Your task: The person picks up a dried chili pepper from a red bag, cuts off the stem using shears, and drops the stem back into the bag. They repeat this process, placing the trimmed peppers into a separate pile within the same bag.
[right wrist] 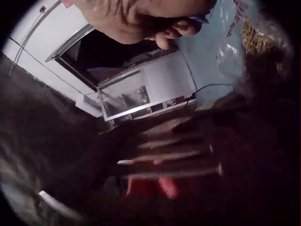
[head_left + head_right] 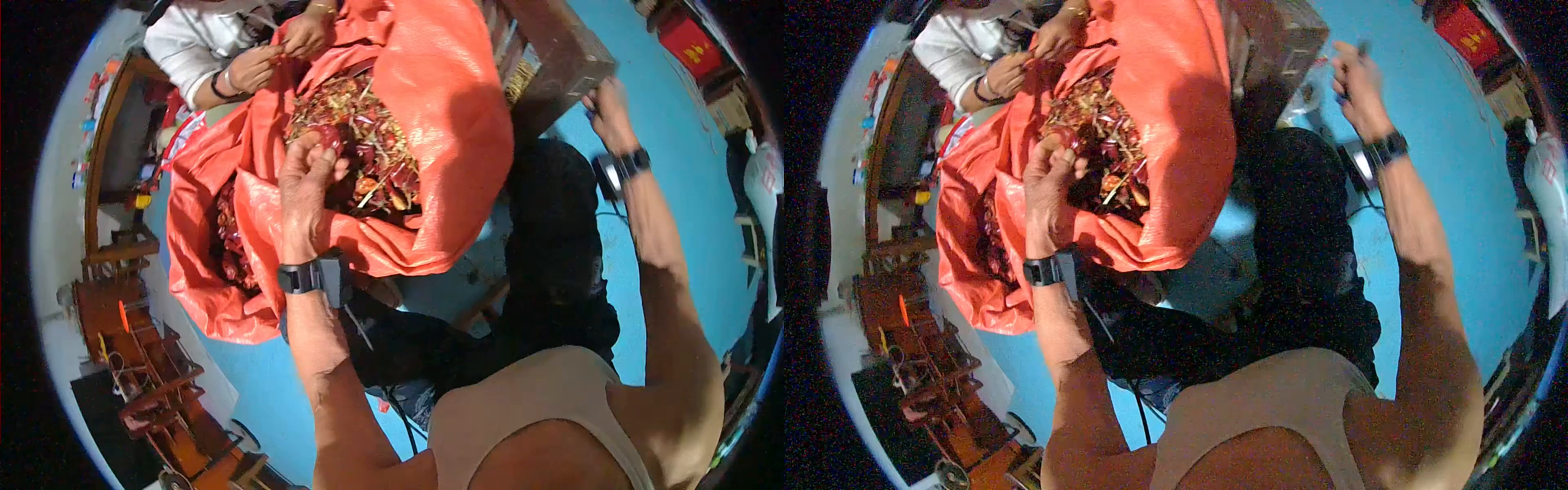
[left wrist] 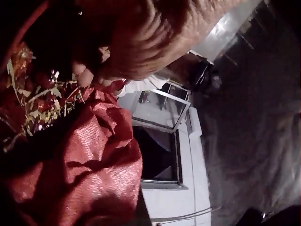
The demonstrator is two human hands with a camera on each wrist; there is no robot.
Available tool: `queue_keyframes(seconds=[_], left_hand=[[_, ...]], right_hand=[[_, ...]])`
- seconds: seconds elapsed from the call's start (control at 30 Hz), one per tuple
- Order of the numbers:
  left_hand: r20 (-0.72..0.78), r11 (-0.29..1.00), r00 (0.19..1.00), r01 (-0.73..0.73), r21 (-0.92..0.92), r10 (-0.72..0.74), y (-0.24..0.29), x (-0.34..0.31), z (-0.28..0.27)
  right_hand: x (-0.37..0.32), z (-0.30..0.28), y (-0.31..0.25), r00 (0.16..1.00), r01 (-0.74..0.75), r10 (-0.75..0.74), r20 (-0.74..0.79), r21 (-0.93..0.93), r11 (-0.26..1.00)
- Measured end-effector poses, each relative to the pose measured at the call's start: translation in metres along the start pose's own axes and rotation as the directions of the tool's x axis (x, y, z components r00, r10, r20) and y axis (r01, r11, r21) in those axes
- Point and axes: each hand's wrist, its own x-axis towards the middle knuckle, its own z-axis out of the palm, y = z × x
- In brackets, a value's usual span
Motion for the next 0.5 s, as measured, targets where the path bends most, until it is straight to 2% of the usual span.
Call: queue_keyframes(seconds=[0.03, 0.1, 0.17, 0.23, 0.27, 0.3, 0.37, 0.43, 0.5], left_hand=[[0.021, 0.995, 1.000, 0.003, -0.105, -0.001, -0.002, -0.001, -0.001], [0.005, 0.986, 1.000, 0.009, -0.165, -0.008, 0.003, -0.005, 0.004], [0.005, 0.974, 1.000, 0.014, -0.226, -0.013, 0.005, -0.007, 0.006], [0.057, 0.959, 0.998, 0.011, -0.283, 0.006, 0.005, -0.009, 0.005], [0.025, 0.958, 0.999, 0.028, -0.286, -0.022, 0.008, -0.012, 0.008], [0.023, 0.956, 1.000, 0.017, -0.294, -0.010, 0.008, -0.012, 0.007], [0.028, 0.963, 1.000, 0.016, -0.267, -0.008, 0.006, -0.012, 0.004], [0.011, 0.964, 1.000, -0.004, -0.264, 0.007, 0.007, -0.016, 0.003], [-0.025, 0.977, 0.993, -0.118, -0.175, 0.116, 0.009, -0.015, 0.002]], right_hand=[[-0.015, -0.012, -0.005, 0.993, 0.039, -0.043, 0.109, 0.044, 0.998], [-0.066, -0.002, -0.031, 0.993, 0.118, -0.120, 0.022, 0.087, 0.989], [-0.113, 0.013, -0.056, 0.971, 0.236, -0.238, 0.028, 0.053, 0.970], [-0.147, 0.028, -0.072, 0.906, 0.352, -0.353, 0.234, 0.047, 0.935], [-0.160, 0.034, -0.076, 0.866, 0.387, -0.366, 0.339, 0.006, 0.922], [-0.169, 0.044, -0.078, 0.817, 0.427, -0.369, 0.443, -0.033, 0.904], [-0.181, 0.084, -0.077, 0.685, 0.614, -0.354, 0.636, -0.243, 0.751], [-0.172, 0.133, -0.061, 0.459, 0.768, -0.406, 0.791, -0.124, 0.628], [-0.157, 0.175, -0.043, 0.387, 0.703, -0.267, 0.883, -0.095, 0.704]])
